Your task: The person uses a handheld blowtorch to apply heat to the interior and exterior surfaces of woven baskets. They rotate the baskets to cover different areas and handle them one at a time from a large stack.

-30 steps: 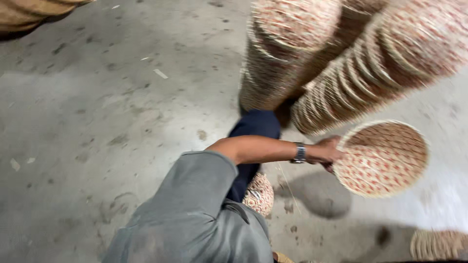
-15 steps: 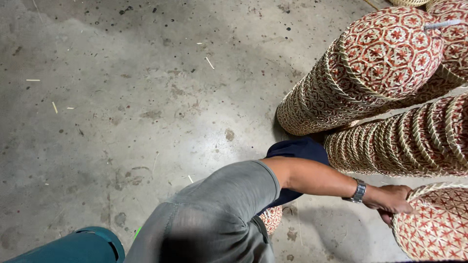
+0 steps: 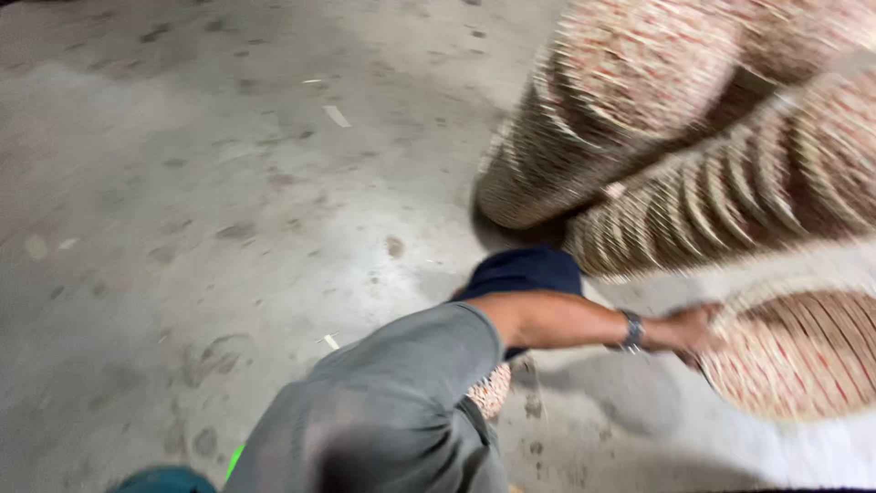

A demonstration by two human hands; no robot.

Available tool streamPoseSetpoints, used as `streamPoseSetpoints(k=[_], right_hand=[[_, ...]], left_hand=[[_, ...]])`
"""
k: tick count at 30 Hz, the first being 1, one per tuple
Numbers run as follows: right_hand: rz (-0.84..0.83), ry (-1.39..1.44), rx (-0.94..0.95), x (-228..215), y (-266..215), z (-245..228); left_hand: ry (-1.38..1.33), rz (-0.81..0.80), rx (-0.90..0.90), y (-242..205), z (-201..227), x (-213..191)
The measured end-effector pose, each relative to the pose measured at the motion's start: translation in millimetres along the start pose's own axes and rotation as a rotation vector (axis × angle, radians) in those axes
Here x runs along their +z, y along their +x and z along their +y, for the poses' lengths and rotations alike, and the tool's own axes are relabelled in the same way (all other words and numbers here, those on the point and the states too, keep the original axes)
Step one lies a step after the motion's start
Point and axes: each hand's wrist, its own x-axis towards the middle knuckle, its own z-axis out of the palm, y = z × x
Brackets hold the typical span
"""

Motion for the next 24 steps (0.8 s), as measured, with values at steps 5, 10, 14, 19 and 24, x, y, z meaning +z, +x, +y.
streamPoseSetpoints(k=[5, 10, 14, 19, 24], right_hand=[[0.184, -0.009, -0.078, -134, -69, 92], [0.259, -0.086, -0.166, -179, -149, 54], [0.068, -0.113, -0.057, -168, -168, 2], [-0.019, -0.184, -0.203, -145, -170, -23], [-0.016, -0.22, -0.296, -144, -168, -20]], left_hand=[[0.001, -0.034, 0.028, -4, -2, -11], [-0.115, 0.071, -0.137, -19, 39, -6], [-0.153, 0.07, -0.059, -35, 60, 8], [-0.178, 0.02, -0.036, -41, 59, 12], [-0.072, 0.064, -0.014, -49, 61, 23]])
